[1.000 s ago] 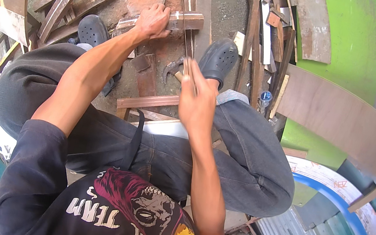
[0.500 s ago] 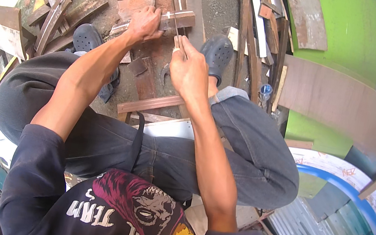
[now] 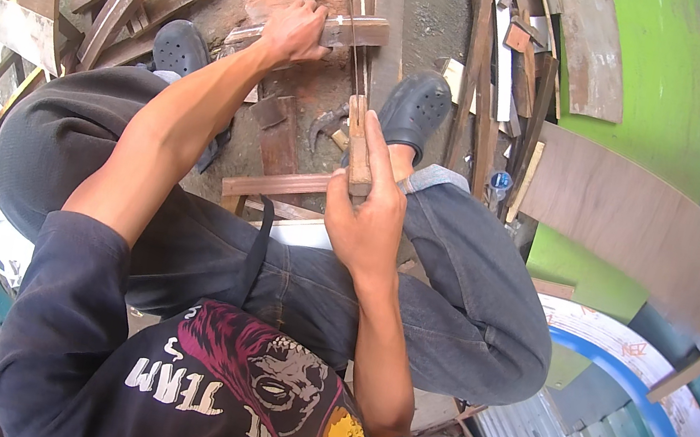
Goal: The person sits cross-legged on the ground and uses a hand saw to cut a small piece of wood. They hold the wood with their left hand and saw with their right hand, then inspect the cut piece and place it aside.
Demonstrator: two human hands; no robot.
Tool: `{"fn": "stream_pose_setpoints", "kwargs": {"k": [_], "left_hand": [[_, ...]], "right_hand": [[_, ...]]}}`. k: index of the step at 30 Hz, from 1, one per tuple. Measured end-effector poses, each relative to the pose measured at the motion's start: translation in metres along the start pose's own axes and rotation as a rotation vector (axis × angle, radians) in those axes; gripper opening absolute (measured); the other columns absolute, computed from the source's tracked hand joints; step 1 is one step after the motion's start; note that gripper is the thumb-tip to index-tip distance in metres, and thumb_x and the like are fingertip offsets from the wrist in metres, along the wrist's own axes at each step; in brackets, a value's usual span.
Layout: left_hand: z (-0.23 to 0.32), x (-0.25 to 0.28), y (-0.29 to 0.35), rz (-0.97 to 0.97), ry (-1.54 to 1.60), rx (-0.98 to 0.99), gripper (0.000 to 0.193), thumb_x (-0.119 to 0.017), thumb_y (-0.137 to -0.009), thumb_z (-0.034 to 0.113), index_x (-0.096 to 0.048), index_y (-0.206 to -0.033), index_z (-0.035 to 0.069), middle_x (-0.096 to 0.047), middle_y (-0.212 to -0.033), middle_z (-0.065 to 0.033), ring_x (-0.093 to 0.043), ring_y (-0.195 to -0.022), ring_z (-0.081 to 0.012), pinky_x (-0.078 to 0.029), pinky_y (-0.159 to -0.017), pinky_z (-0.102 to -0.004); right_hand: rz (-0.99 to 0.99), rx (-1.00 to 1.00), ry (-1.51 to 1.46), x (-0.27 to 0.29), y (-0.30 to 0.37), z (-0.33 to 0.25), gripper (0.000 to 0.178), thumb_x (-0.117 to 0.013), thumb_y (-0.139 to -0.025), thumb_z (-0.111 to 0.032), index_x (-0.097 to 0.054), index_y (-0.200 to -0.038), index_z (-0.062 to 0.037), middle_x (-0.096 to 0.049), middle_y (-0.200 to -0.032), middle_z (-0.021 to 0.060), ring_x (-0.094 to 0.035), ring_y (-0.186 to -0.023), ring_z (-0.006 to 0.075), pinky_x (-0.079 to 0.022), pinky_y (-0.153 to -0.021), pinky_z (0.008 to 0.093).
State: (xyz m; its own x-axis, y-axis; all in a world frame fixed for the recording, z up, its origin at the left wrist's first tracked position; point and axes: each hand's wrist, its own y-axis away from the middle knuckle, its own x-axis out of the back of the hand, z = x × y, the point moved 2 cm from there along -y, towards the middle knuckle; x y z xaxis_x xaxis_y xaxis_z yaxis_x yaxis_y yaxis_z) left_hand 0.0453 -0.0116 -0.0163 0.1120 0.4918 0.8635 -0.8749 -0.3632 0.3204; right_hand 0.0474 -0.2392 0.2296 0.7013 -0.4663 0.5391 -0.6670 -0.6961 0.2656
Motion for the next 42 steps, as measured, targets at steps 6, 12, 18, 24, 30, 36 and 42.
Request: {"fn": "stream_pose_setpoints", "kwargs": {"k": [6, 12, 18, 24, 30, 36, 42], "left_hand": [[0.000, -0.001, -0.006, -0.078, 0.004, 0.018, 0.061, -0.075, -0.079, 0.042, -0.057, -0.116, -0.003, -0.067, -0.110, -0.0231, -0.066, -0.105, -0.0381, -0.058, -0.083, -0.0497], [-0.003, -0.002, -0.004, -0.094, -0.034, 0.030, 0.060, -0.076, -0.079, 0.042, -0.057, -0.114, -0.004, -0.067, -0.109, -0.0241, -0.066, -0.105, -0.0385, -0.059, -0.082, -0.0491], [0.001, -0.008, -0.006, -0.044, -0.006, -0.024, 0.059, -0.074, -0.080, 0.041, -0.057, -0.112, -0.005, -0.066, -0.107, -0.0247, -0.065, -0.106, -0.0381, -0.059, -0.081, -0.0481], [0.000, -0.002, 0.000, -0.062, -0.018, 0.010, 0.058, -0.075, -0.078, 0.038, -0.057, -0.112, -0.005, -0.066, -0.108, -0.0250, -0.065, -0.105, -0.0384, -0.059, -0.081, -0.0480], [-0.002, -0.007, -0.001, -0.055, 0.019, -0.018, 0.057, -0.075, -0.078, 0.037, -0.058, -0.111, -0.006, -0.067, -0.106, -0.0251, -0.066, -0.104, -0.0382, -0.059, -0.081, -0.0478], [0.000, 0.010, -0.006, -0.142, 0.027, 0.033, 0.056, -0.074, -0.078, 0.036, -0.058, -0.112, -0.006, -0.069, -0.104, -0.0244, -0.068, -0.100, -0.0379, -0.059, -0.081, -0.0487], [-0.001, -0.004, -0.004, -0.096, 0.036, 0.001, 0.057, -0.074, -0.077, 0.036, -0.058, -0.112, -0.006, -0.069, -0.099, -0.0240, -0.069, -0.094, -0.0372, -0.059, -0.079, -0.0496]], "right_hand": [[0.002, -0.058, 0.050, 0.007, 0.000, -0.014, 0.056, -0.065, -0.089, -0.003, -0.051, -0.143, 0.0022, -0.063, -0.135, 0.0230, -0.063, -0.123, 0.0309, -0.047, -0.103, 0.0369], [-0.067, 0.002, 0.034, 0.024, 0.007, -0.022, 0.057, -0.059, -0.089, 0.001, -0.052, -0.144, -0.0031, -0.063, -0.134, 0.0221, -0.063, -0.123, 0.0308, -0.046, -0.104, 0.0372], [-0.095, -0.331, 0.085, -0.004, -0.044, -0.006, 0.058, -0.058, -0.087, 0.000, -0.051, -0.145, -0.0054, -0.065, -0.130, 0.0229, -0.065, -0.119, 0.0342, -0.049, -0.100, 0.0367], [-0.002, 0.072, 0.078, 0.014, 0.008, 0.001, 0.057, -0.059, -0.088, -0.007, -0.052, -0.144, -0.0085, -0.068, -0.122, 0.0247, -0.070, -0.105, 0.0329, -0.051, -0.090, 0.0376], [-0.058, -0.002, 0.142, -0.004, -0.034, 0.012, 0.058, -0.058, -0.086, 0.000, -0.052, -0.144, -0.0041, -0.064, -0.132, 0.0229, -0.069, -0.109, 0.0321, -0.051, -0.093, 0.0370], [-0.026, 0.052, 0.062, 0.007, 0.008, 0.001, 0.059, -0.057, -0.086, 0.001, -0.050, -0.145, -0.0021, -0.065, -0.132, 0.0215, -0.065, -0.119, 0.0314, -0.047, -0.101, 0.0384], [-0.078, -0.067, 0.080, -0.008, -0.046, 0.021, 0.062, -0.057, -0.085, 0.004, -0.050, -0.145, -0.0024, -0.065, -0.129, 0.0246, -0.066, -0.117, 0.0338, -0.047, -0.101, 0.0394]]}}
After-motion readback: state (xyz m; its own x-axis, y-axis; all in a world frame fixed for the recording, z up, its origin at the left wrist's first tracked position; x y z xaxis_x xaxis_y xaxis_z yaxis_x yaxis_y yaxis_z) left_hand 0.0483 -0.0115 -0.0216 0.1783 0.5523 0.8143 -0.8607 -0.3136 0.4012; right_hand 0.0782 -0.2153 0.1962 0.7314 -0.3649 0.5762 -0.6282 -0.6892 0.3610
